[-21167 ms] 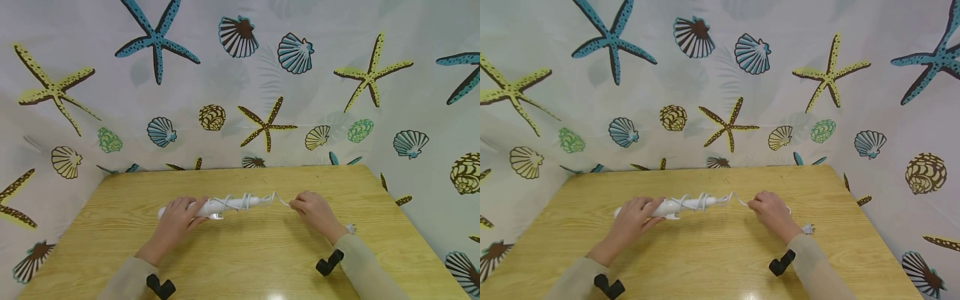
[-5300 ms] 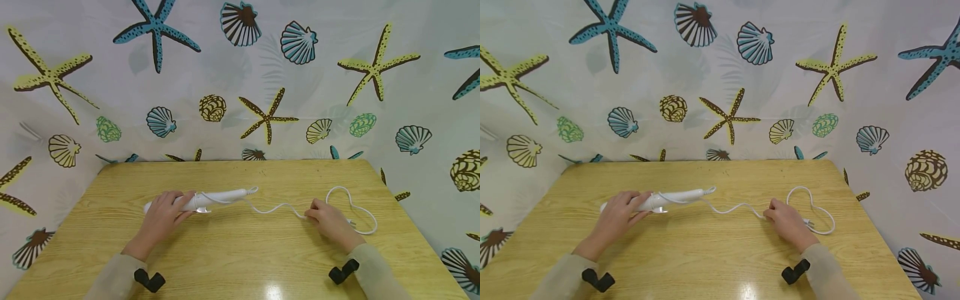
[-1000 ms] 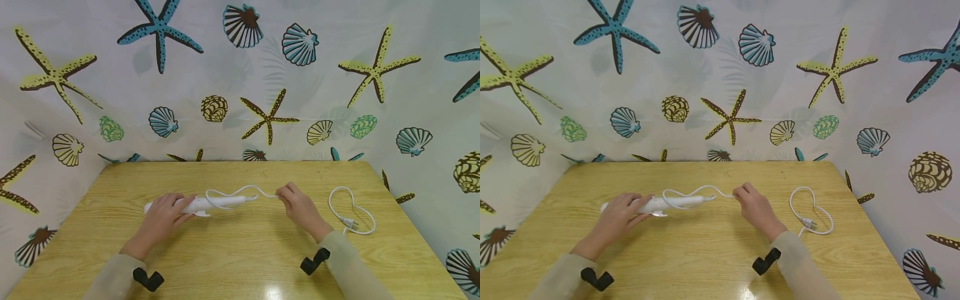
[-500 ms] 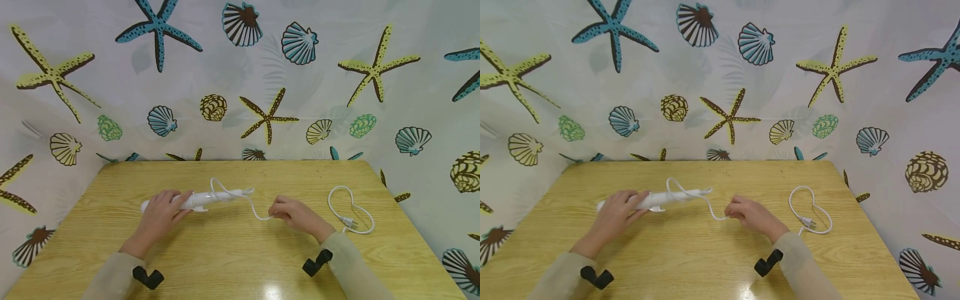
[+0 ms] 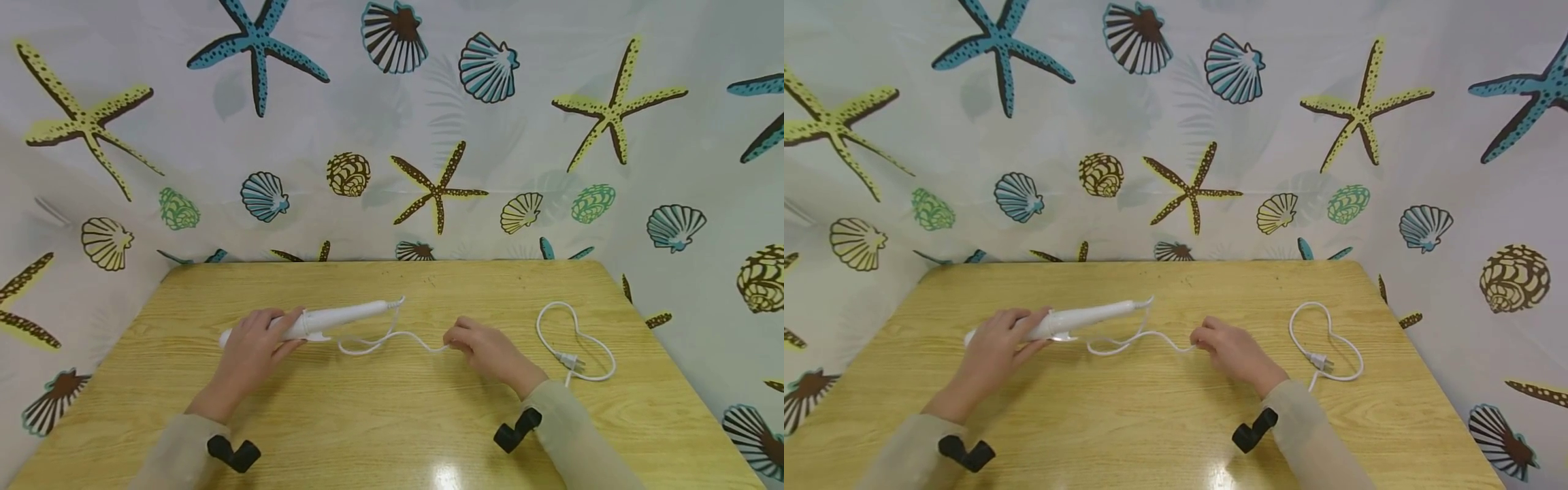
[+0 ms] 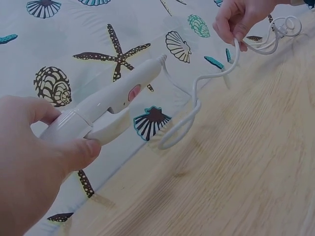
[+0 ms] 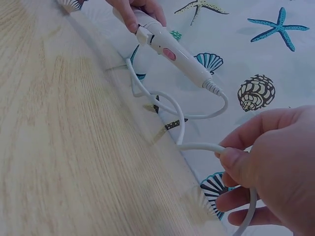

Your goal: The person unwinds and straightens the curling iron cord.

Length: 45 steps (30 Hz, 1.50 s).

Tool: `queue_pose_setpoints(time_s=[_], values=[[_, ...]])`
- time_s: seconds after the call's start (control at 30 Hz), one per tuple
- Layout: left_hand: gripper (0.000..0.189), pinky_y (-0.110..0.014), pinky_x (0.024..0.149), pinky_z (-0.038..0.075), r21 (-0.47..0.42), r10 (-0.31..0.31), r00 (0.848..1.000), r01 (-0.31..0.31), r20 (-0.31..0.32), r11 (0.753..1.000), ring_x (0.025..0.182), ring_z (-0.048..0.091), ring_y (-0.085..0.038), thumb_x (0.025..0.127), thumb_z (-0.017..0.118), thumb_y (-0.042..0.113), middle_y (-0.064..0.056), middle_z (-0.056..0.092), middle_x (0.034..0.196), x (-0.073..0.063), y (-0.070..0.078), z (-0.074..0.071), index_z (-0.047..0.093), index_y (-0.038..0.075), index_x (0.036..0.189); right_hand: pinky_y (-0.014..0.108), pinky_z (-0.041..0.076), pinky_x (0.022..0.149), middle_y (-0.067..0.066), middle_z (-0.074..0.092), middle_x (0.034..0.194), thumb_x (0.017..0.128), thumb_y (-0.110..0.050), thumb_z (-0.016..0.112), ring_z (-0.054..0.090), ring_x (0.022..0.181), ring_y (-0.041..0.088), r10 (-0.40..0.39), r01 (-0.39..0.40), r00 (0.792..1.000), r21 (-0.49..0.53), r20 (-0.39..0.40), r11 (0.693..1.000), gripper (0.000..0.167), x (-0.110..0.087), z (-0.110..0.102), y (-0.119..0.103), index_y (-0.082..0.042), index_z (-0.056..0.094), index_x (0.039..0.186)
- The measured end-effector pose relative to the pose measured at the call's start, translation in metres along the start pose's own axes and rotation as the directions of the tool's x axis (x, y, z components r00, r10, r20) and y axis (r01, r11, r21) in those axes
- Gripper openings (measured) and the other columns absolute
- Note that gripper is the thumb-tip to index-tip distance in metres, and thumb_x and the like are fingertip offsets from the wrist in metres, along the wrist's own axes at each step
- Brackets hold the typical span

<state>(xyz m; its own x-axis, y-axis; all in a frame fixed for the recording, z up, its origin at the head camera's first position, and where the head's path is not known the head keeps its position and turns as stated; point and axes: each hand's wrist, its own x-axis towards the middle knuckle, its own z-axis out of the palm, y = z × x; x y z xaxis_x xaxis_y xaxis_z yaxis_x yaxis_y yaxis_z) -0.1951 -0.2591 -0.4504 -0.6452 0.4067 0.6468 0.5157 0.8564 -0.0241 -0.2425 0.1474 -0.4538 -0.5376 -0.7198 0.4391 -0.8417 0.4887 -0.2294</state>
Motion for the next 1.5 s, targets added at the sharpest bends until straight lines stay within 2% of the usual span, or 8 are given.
queue_pose_setpoints(time_s=[0.2,0.47,0.6,0.7,0.83,0.93,1.27,1.5], values=[[0.055,-0.053,0.069,0.046,0.004,-0.007,1.000,0.007,-0.020,1.000,0.086,0.057,-0.036,0.076,0.075,0.029,-0.019,0.059,0.098,-0.004,-0.008,-0.006,0.059,0.011,0.126,0.022,0.042,0.054,-0.002,0.052,0.086,0.086,-0.001,0.063,0.047,0.064,0.008,0.025,-0.025,0.997,-0.012,-0.067,1.000,0.013,0.000,0.001,0.000,-0.012,0.065,0.093],[0.058,-0.053,0.069,0.046,0.021,-0.012,1.000,0.012,-0.026,1.000,0.086,0.056,-0.037,0.071,0.078,0.023,-0.019,0.058,0.096,-0.011,-0.017,-0.015,0.060,0.010,0.124,0.021,0.042,0.054,-0.004,0.053,0.087,0.088,-0.005,0.063,0.047,0.064,0.006,0.057,-0.062,0.991,-0.034,-0.119,0.998,0.012,0.000,0.003,0.002,-0.014,0.065,0.094],[0.052,-0.053,0.067,0.046,0.025,-0.009,0.998,0.011,-0.061,1.000,0.085,0.056,-0.037,0.088,0.057,0.048,-0.020,0.059,0.094,-0.017,-0.024,-0.017,0.060,0.009,0.123,0.020,0.042,0.054,-0.003,0.052,0.086,0.088,-0.005,0.063,0.046,0.064,0.006,0.060,-0.066,0.990,-0.041,-0.129,0.997,0.011,0.000,0.004,0.003,-0.014,0.065,0.094],[0.060,-0.054,0.065,0.046,0.024,-0.017,0.997,0.019,-0.073,1.000,0.083,0.057,-0.038,0.093,0.039,0.056,-0.020,0.059,0.094,-0.020,-0.028,-0.019,0.060,0.008,0.122,0.020,0.041,0.053,-0.003,0.053,0.086,0.087,-0.005,0.063,0.046,0.063,0.006,0.053,-0.060,0.989,-0.045,-0.140,0.997,0.011,0.000,0.004,0.004,-0.013,0.065,0.094],[0.051,-0.054,0.066,0.045,0.032,-0.052,0.998,0.053,-0.040,0.998,0.084,0.057,-0.038,0.083,0.067,0.039,-0.020,0.059,0.095,-0.026,-0.032,-0.022,0.059,0.007,0.123,0.020,0.041,0.052,-0.003,0.053,0.086,0.087,-0.005,0.064,0.046,0.062,0.006,0.043,-0.051,0.987,-0.050,-0.156,0.997,0.010,0.000,0.005,0.004,-0.013,0.066,0.094],[0.059,-0.054,0.067,0.045,0.045,-0.078,0.997,0.079,-0.017,0.996,0.086,0.056,-0.038,0.070,0.078,0.022,-0.020,0.060,0.097,-0.031,-0.035,-0.023,0.059,0.007,0.123,0.020,0.041,0.052,-0.003,0.053,0.085,0.087,-0.006,0.064,0.046,0.062,0.007,0.042,-0.051,0.986,-0.052,-0.159,0.997,0.010,0.001,0.005,0.003,-0.012,0.067,0.093],[0.059,-0.053,0.066,0.043,0.059,-0.186,0.982,0.186,0.009,0.981,0.086,0.055,-0.038,0.069,0.080,0.015,-0.019,0.059,0.098,-0.050,-0.047,-0.029,0.058,0.008,0.123,0.019,0.038,0.050,-0.003,0.052,0.084,0.087,-0.007,0.064,0.043,0.060,0.006,0.038,-0.048,0.986,-0.059,-0.164,0.997,0.009,0.000,0.007,0.003,-0.013,0.067,0.092],[0.060,-0.051,0.061,0.045,0.081,-0.196,0.980,0.197,-0.020,0.977,0.078,0.057,-0.037,0.066,0.082,0.015,-0.021,0.060,0.093,-0.061,-0.061,-0.030,0.060,0.006,0.121,0.020,0.038,0.051,-0.004,0.052,0.084,0.087,-0.008,0.064,0.043,0.061,0.006,0.037,-0.048,0.986,-0.059,-0.161,0.997,0.009,0.000,0.008,0.004,-0.014,0.066,0.094]])
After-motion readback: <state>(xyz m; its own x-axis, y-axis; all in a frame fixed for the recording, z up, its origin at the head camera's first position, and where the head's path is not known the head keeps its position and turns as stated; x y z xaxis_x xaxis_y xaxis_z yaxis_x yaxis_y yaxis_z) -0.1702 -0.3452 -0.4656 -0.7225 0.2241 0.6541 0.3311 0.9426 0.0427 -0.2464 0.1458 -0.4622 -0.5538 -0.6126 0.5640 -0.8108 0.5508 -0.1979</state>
